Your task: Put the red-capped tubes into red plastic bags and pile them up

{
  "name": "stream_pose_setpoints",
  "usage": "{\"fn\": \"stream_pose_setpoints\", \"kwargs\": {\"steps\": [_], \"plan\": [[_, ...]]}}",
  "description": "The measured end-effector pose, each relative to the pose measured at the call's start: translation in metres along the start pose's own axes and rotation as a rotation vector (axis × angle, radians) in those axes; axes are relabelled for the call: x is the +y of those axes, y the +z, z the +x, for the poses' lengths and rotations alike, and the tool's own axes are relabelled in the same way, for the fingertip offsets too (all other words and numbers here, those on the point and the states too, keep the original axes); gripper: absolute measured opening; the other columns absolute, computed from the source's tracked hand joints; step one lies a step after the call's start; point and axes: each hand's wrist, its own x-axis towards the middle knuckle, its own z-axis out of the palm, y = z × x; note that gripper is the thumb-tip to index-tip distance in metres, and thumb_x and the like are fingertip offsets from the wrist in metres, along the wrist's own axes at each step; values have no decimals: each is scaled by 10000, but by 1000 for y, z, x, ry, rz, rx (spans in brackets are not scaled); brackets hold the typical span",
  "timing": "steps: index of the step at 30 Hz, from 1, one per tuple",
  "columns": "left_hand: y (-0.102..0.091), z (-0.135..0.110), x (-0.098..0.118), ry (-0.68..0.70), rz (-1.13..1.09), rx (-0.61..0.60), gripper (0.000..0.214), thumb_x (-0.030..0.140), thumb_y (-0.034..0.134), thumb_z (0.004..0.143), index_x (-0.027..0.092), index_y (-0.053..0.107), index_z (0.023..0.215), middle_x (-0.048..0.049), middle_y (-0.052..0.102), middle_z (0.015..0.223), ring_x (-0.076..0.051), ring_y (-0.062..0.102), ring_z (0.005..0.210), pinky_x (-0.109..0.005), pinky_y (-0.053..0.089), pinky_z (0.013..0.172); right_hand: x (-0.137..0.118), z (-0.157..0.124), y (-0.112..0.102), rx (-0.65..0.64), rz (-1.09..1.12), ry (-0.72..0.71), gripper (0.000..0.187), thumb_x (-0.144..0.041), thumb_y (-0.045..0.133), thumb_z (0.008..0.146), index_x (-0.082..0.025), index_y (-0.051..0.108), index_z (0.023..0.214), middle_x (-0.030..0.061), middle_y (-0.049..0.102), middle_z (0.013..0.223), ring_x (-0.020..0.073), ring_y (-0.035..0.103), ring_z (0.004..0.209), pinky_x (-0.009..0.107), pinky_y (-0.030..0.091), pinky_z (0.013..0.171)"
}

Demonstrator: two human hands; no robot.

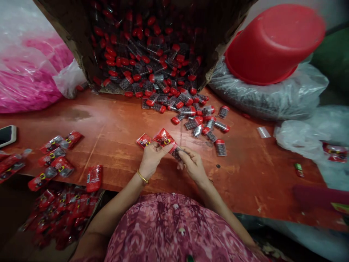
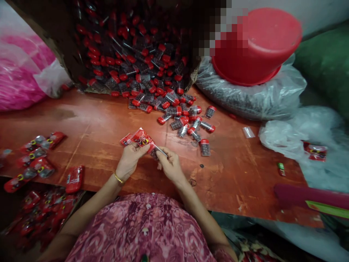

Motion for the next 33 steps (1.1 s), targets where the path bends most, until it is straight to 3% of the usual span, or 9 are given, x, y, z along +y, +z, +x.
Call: {"fn": "stream_pose_setpoints", "kwargs": {"steps": [4, 7, 11, 16, 22, 26, 30, 33], "plan": [[5, -1, -4, -6, -47, 6, 345, 360, 807, 498, 123, 652, 694, 0, 660, 663, -86, 560, 601, -224, 449, 658, 9, 1, 11, 76, 34, -30, 296, -487, 490, 812, -192, 518, 812, -100, 403, 443, 55, 345, 329, 188, 357, 365], [5, 1, -5, -5, -21, 21, 322, 398, 770, 559, 121, 637, 656, 15, 622, 604, -78, 528, 570, -211, 424, 614, 5, 4, 15, 22, 8, 2, 324, -513, 471, 827, -205, 448, 730, -94, 402, 505, 42, 332, 349, 171, 335, 343], [4, 5, 0, -39, -48, -39, 324, 419, 750, 581, 124, 627, 630, 2, 620, 593, -102, 551, 586, -231, 432, 625, -1, 10, 15, -63, -42, 9, 317, -515, 456, 834, -205, 456, 767, -92, 391, 531, 46, 327, 366, 176, 339, 354], [3, 5, -1, -10, -60, -21, 343, 420, 769, 554, 127, 651, 690, -1, 645, 634, -106, 572, 624, -230, 439, 654, 5, 9, 22, 77, -127, -112, 244, -434, 507, 827, -191, 528, 843, -54, 442, 614, 66, 398, 485, 186, 373, 435], [3, 6, -2, -10, -50, -58, 339, 436, 755, 570, 131, 630, 648, 15, 601, 562, -79, 523, 534, -202, 414, 556, 14, 8, 26, 82, 154, 24, 290, -490, 531, 797, -203, 504, 830, -101, 385, 506, 49, 296, 339, 192, 353, 343], [6, 10, 0, 3, -50, -36, 339, 434, 759, 570, 126, 642, 649, -3, 618, 573, -86, 537, 536, -200, 416, 542, 14, 8, 28, 110, 75, -25, 304, -500, 523, 807, -201, 489, 761, -81, 419, 537, 52, 340, 374, 193, 350, 364], [9, 5, -9, 11, 23, -26, 359, 463, 731, 608, 130, 674, 730, -9, 632, 575, -91, 536, 507, -201, 411, 500, 15, 7, 37, 188, 106, -8, 308, -513, 475, 832, -213, 459, 763, -85, 362, 539, 61, 310, 393, 198, 343, 378], [10, 0, -13, 21, 11, 3, 366, 489, 697, 641, 136, 676, 740, -5, 635, 575, -99, 550, 512, -212, 428, 518, 13, 7, 40, 216, 77, -7, 286, -491, 433, 856, -218, 448, 772, -69, 398, 568, 79, 370, 441, 219, 407, 459]]}}
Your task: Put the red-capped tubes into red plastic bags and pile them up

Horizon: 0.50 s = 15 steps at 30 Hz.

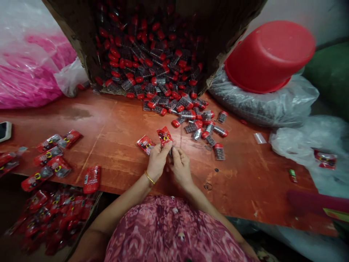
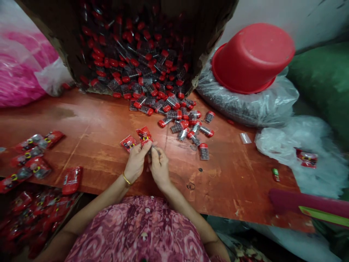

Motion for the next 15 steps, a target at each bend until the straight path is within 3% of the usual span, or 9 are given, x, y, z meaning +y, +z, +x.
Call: {"fn": "stream_pose_setpoints", "kwargs": {"steps": [4, 7, 11, 15], "plan": [[-2, 3, 5, 0, -152, -24, 345, 452, 735, 595, 142, 694, 740, -36, 695, 717, -143, 630, 712, -252, 471, 711, -1, 3, -5, -3, -258, -237, 204, -399, 468, 844, -209, 512, 902, 19, 575, 791, 144, 529, 721, 286, 463, 707], [-3, 8, 12, -40, -134, -53, 282, 365, 768, 559, 136, 708, 712, -33, 694, 676, -129, 615, 669, -245, 462, 694, 2, 3, -9, -27, -387, -332, 169, -342, 458, 846, -210, 510, 937, 38, 591, 812, 161, 539, 722, 300, 455, 691], [0, 7, 17, -79, -71, -70, 223, 267, 784, 510, 127, 714, 669, -8, 668, 606, -95, 560, 577, -220, 438, 611, 4, 1, -8, -24, -399, -337, 165, -334, 454, 843, -206, 500, 936, 38, 583, 786, 159, 539, 688, 301, 457, 667], [1, 2, 17, -50, -60, -100, 233, 311, 782, 535, 139, 710, 675, -21, 679, 646, -128, 597, 657, -244, 464, 677, -1, 0, -7, -47, -227, -210, 223, -423, 445, 851, -210, 495, 893, 14, 549, 748, 135, 525, 660, 275, 473, 636]]}}
